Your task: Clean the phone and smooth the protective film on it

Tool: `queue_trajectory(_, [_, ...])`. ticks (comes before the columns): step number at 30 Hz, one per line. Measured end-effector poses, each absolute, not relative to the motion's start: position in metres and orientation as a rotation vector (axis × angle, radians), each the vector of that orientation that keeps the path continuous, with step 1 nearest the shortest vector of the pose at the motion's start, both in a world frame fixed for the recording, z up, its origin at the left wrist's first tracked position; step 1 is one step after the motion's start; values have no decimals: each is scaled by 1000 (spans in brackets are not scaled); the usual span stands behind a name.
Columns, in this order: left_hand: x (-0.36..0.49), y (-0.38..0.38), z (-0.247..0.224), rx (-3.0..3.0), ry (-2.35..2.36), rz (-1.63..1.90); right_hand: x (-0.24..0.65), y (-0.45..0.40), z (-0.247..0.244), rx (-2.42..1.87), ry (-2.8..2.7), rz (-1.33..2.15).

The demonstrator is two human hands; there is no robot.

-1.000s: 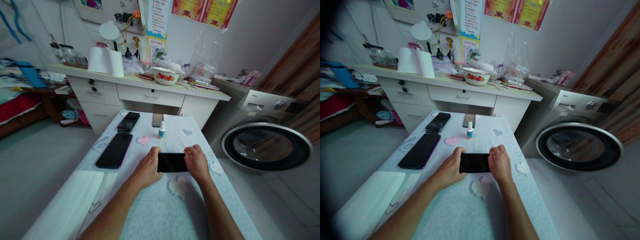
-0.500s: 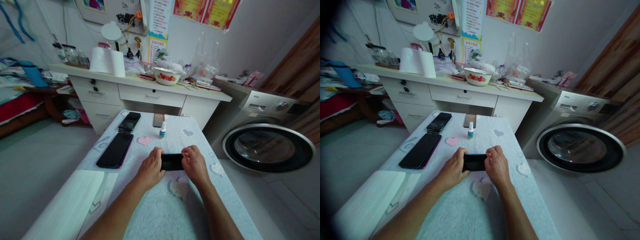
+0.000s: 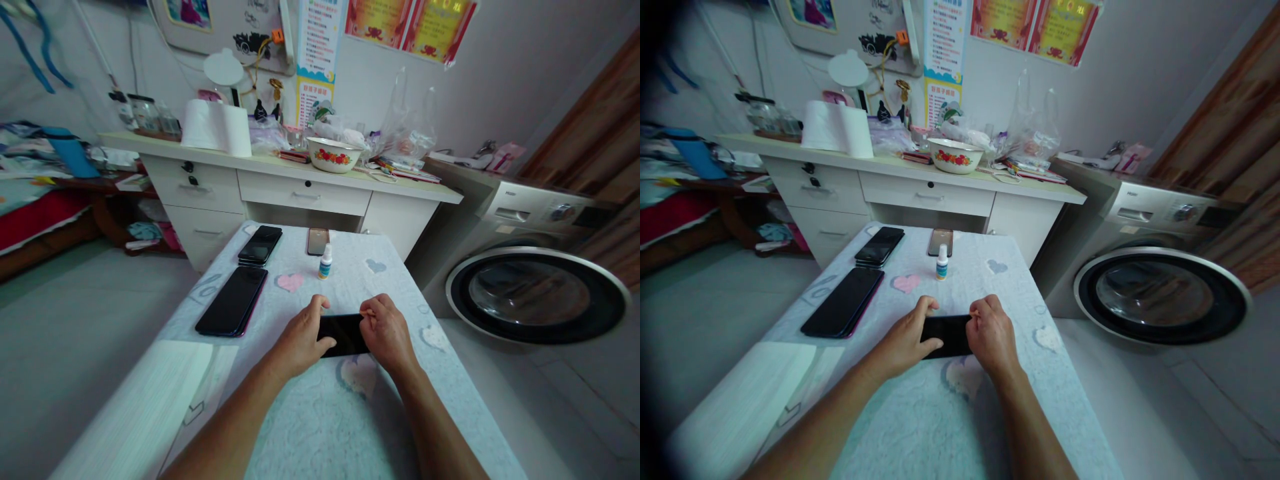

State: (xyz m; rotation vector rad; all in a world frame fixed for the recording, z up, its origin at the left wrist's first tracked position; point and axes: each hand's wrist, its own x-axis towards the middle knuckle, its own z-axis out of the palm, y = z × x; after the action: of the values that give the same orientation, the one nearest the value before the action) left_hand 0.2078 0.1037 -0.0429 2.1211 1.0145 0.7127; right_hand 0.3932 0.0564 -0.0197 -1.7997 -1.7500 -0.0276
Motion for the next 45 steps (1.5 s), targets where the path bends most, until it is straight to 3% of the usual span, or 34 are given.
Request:
queue_trajectory(11, [209, 110, -45, 2194, 1077, 893, 395, 57, -19, -1697, -1591, -87])
queue_trajectory(29, [169, 132, -10, 1845, 929, 562, 396, 55, -18, -1760, -1612, -121])
queue_trajectory(45, [168, 133, -16, 1669, 856, 561, 340, 46, -23, -1444, -1861, 48])
